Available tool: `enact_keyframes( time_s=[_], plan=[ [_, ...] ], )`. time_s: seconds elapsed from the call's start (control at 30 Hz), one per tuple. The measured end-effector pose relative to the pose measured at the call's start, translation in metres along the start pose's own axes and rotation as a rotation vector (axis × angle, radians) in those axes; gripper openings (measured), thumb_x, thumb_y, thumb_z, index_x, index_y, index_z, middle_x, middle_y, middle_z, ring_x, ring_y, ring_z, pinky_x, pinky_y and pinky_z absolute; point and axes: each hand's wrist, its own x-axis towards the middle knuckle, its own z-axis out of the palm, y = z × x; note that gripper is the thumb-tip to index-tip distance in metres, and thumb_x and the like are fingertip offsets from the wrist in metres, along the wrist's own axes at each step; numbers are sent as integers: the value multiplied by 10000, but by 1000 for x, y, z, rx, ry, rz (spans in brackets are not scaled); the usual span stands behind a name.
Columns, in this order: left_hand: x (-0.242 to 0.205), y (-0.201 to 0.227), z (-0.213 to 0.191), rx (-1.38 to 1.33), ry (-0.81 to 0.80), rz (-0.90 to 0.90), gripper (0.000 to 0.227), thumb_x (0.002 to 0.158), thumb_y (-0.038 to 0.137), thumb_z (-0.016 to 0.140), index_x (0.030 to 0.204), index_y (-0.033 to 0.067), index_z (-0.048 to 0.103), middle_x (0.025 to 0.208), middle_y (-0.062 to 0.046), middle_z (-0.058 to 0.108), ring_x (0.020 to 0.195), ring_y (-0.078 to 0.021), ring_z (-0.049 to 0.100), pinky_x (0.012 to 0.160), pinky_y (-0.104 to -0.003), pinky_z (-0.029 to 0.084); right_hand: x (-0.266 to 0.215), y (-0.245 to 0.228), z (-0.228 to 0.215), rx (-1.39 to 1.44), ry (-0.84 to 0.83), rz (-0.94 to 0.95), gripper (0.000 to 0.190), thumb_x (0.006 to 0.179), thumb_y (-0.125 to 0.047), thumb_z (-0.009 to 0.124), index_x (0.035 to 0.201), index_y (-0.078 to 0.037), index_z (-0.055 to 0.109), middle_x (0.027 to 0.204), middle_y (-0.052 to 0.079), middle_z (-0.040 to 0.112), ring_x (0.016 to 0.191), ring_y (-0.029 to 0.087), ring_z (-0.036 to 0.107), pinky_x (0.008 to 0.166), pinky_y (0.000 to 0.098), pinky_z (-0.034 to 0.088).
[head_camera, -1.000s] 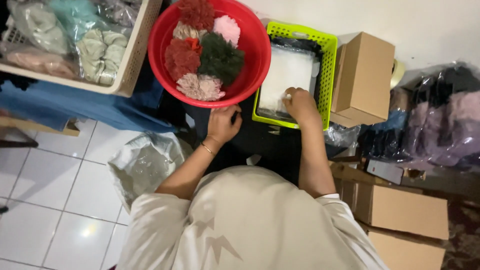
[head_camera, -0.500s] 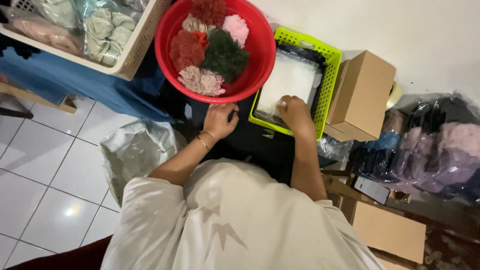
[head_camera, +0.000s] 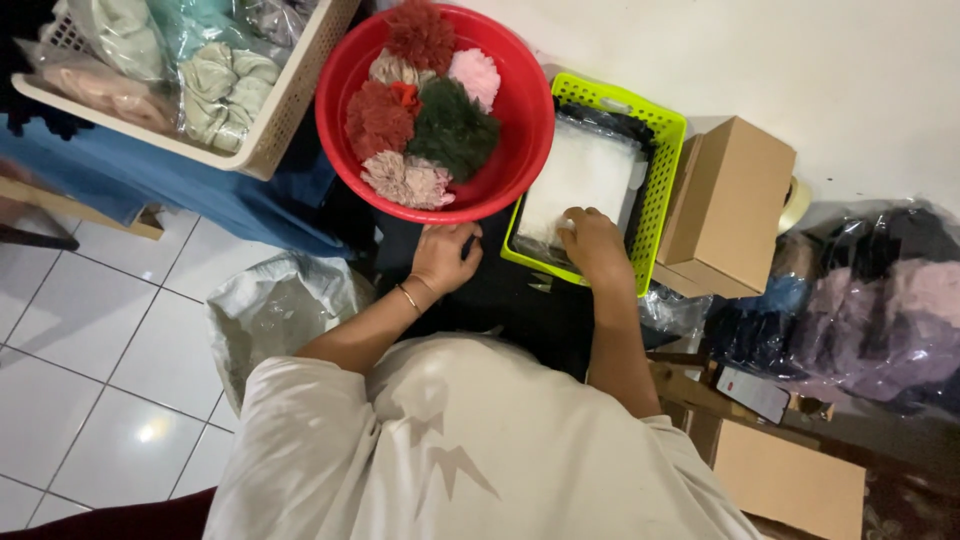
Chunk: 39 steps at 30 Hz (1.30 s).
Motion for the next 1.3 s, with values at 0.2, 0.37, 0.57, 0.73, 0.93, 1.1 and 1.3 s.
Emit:
enact_keyframes(
  time_s=[0.2, 0.37, 0.57, 0.73, 0.93, 1.1, 1.3],
  plan=[
    [-1, 6, -7, -43, 40, 8, 161, 790, 213, 720, 949, 228, 701, 870, -23, 731, 879, -284, 718, 914, -411, 507, 0, 2, 3, -11, -13, -9, 406, 1023, -233, 566, 1360, -21, 643, 1120, 253, 686, 983, 415, 728, 752, 490, 626],
    [0, 11, -25, -217, 113, 32, 175, 765, 112, 748, 915, 203, 740, 888, -35, 749, 881, -286, 725, 904, -411, 523, -2, -1, 0, -47, -49, 3, 418, 1031, -225, 551, 1393, -27, 620, 1180, 273, 675, 1012, 431, 726, 772, 500, 629],
    [-61, -45, -64, -482, 220, -118, 210, 753, 19, 748, 880, 181, 789, 789, -47, 740, 760, -300, 703, 725, -386, 559, 2, 1, 5, -44, 26, 38, 386, 1029, -221, 564, 1360, -46, 658, 1151, 274, 693, 957, 409, 747, 732, 492, 641],
    [-97, -164, -65, -40, 80, -739, 174, 921, 166, 647, 993, 57, 760, 934, -269, 723, 990, -491, 675, 846, -598, 530, -3, -4, 3, -16, 35, 23, 376, 1016, -206, 591, 1331, -19, 672, 1142, 288, 694, 982, 443, 736, 776, 509, 632],
    [-50, -295, 22, 149, -538, -826, 475, 840, 385, 602, 959, -31, 797, 933, -261, 759, 1016, -445, 722, 860, -522, 586, -4, -18, -3, 41, 19, 63, 368, 1018, -164, 555, 1324, 2, 674, 1164, 309, 688, 1012, 464, 724, 817, 537, 620],
    [-6, -325, 52, 126, -708, -939, 552, 828, 454, 565, 1040, 0, 794, 1030, -211, 771, 1095, -378, 714, 908, -473, 581, 6, -16, 0, 22, 50, 51, 361, 997, -141, 564, 1299, 14, 687, 1113, 318, 696, 968, 484, 725, 783, 534, 621],
    [14, -277, 20, 281, -845, -816, 507, 845, 409, 504, 1137, 101, 784, 1197, -92, 759, 1201, -281, 681, 1005, -439, 556, 6, -15, 1, 4, 55, 36, 357, 983, -125, 567, 1297, -12, 693, 1059, 285, 713, 892, 454, 744, 723, 496, 632]
  ],
)
